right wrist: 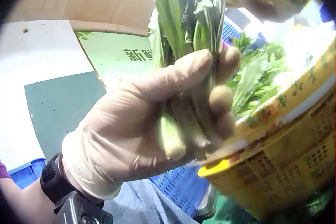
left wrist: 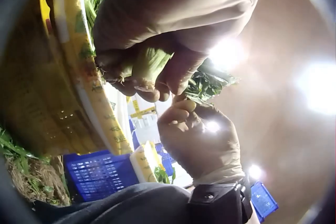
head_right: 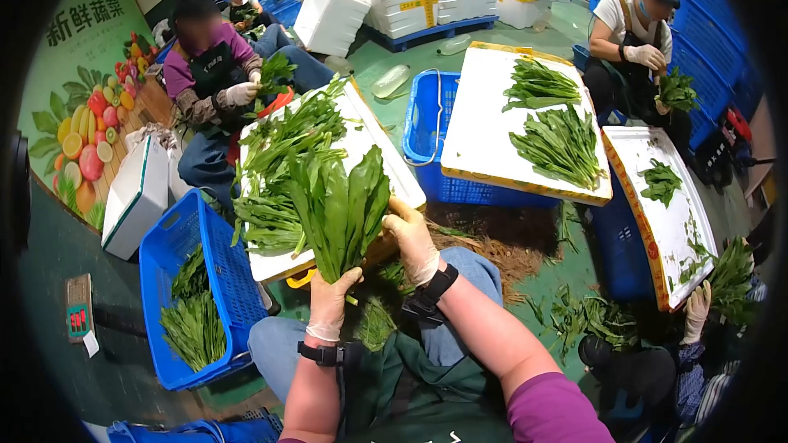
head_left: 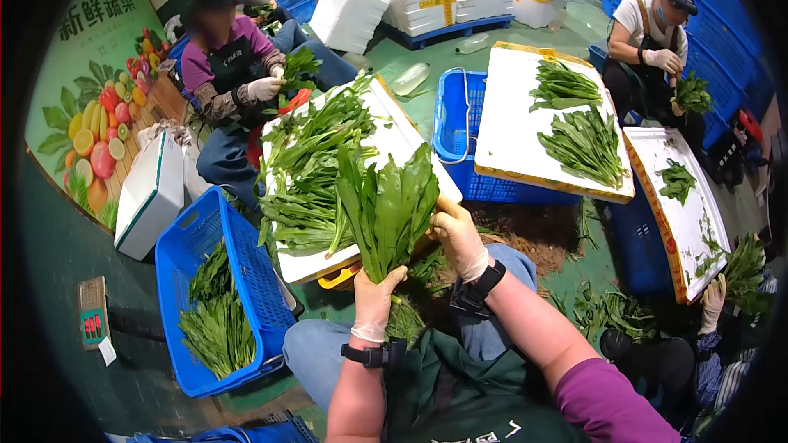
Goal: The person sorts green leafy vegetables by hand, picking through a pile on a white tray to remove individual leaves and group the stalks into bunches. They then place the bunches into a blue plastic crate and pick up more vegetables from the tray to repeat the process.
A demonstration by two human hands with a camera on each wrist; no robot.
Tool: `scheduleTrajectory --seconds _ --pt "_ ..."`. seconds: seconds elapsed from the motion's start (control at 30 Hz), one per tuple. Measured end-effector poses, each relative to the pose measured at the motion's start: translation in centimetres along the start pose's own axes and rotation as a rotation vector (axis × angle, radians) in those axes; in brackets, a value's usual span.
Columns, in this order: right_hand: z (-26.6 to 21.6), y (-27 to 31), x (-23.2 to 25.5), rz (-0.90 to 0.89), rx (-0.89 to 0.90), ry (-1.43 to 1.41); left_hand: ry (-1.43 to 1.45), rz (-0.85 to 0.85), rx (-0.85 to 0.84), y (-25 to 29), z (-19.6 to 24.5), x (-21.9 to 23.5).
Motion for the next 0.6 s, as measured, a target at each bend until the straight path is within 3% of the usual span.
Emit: scheduleTrajectory --seconds 0.23,0.37,0.4,0.47,0.53,0.6 --pt "-2.1 1.0 3.2 0.157 0.103 -0.094 -0.181 -0.003 0.013 1.0 0.7 -0.7" --pt "-3.7 -0.2 6.5 0.262 0.346 -0.079 -0.207 -0.127 -0.019 0.6 1.2 -3.0" --pt "-3.8 0.5 6.7 0.251 0.271 -0.120 -0.192 -0.171 -0.041 0.6 0.3 -2.8" --pt "-5.5 1.4 7.7 0.311 0.390 0.167 -0.253 -0.166 0.142 3.5 3.6 -5.2" --pt "-3.7 1.2 9.7 0.261 0.152 0.147 -0.300 -0.238 0.079 3.5 2.6 -4.7" --pt "-5.1 2.9 10.5 0.197 0.158 0.133 -0.371 -0.288 0.118 3.3 1.4 -4.3"
Point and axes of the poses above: each hand's wrist, its own y-axis away from the middle knuckle, its own x-axis out of the back of the hand, z = x × y, the point moved 6 cm from there along -y, towards the middle knuckle, and after that the axes turned 4 degrees about y, right-handed, at the moved point
